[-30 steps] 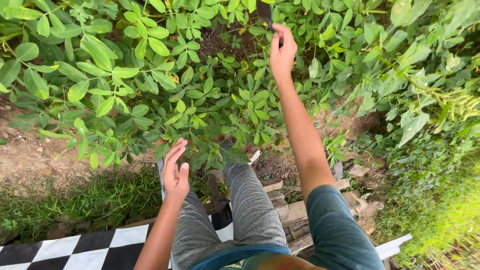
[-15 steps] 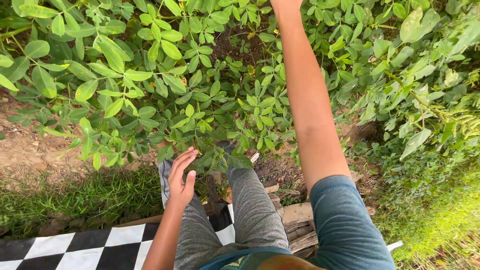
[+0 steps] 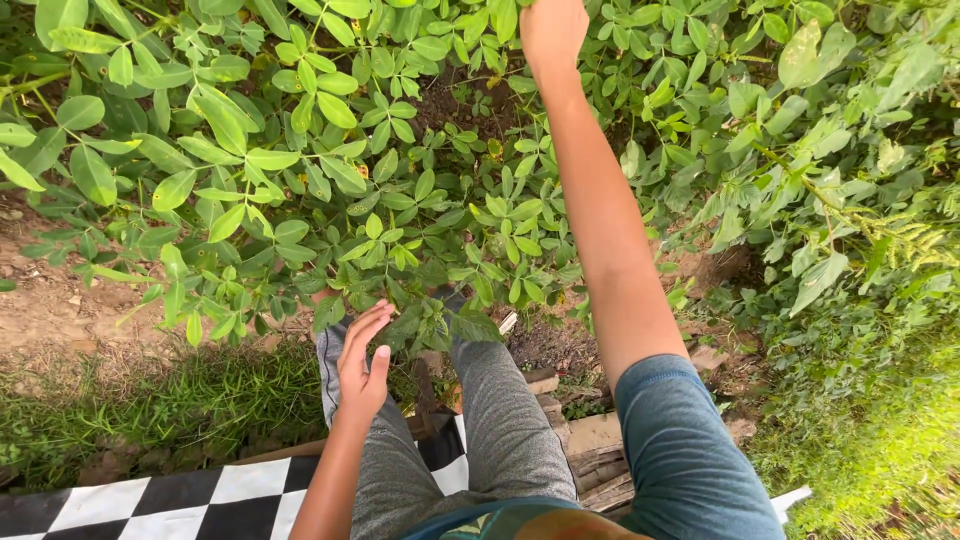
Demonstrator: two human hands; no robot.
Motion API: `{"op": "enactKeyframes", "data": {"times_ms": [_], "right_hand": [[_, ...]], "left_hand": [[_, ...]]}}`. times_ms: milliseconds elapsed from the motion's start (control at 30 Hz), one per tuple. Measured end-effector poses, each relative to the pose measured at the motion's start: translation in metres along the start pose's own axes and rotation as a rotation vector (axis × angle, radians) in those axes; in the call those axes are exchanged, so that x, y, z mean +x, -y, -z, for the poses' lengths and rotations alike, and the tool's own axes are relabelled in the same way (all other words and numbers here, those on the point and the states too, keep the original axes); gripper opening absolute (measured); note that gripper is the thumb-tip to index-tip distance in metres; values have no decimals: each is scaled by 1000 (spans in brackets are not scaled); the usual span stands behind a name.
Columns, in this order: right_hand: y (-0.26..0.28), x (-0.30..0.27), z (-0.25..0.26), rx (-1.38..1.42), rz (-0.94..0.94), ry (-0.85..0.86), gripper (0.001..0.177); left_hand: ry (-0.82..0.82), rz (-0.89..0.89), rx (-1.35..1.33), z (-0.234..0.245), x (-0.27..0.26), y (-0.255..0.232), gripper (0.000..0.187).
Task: Checking and tending to plants in a garden area while carrying a spoon and checking a container of liquid.
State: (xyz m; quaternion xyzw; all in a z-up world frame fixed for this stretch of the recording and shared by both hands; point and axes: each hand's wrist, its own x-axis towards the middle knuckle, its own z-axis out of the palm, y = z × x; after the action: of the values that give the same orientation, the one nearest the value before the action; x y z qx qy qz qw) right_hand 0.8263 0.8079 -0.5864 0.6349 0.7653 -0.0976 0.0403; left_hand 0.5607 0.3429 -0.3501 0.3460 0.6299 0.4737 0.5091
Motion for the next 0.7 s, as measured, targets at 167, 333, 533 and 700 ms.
{"op": "enactKeyframes", "data": {"times_ms": [167,333,533,700], "right_hand": [[37,-41,26,131,168,-322,33],[27,-103,42,323,-89,-126,34],[-9,-216,41,926,-168,-237,31],[-9,-303,102,1286,-501,-132,26]], "left_hand": [[4,-20,-14,-4,-1,-11,33],[16,-28,10,-5,-2,-29,33],[1,-121,-21,-8,-13,-57,33],[-10,-213,-1,-8,-33,-94,33]]}}
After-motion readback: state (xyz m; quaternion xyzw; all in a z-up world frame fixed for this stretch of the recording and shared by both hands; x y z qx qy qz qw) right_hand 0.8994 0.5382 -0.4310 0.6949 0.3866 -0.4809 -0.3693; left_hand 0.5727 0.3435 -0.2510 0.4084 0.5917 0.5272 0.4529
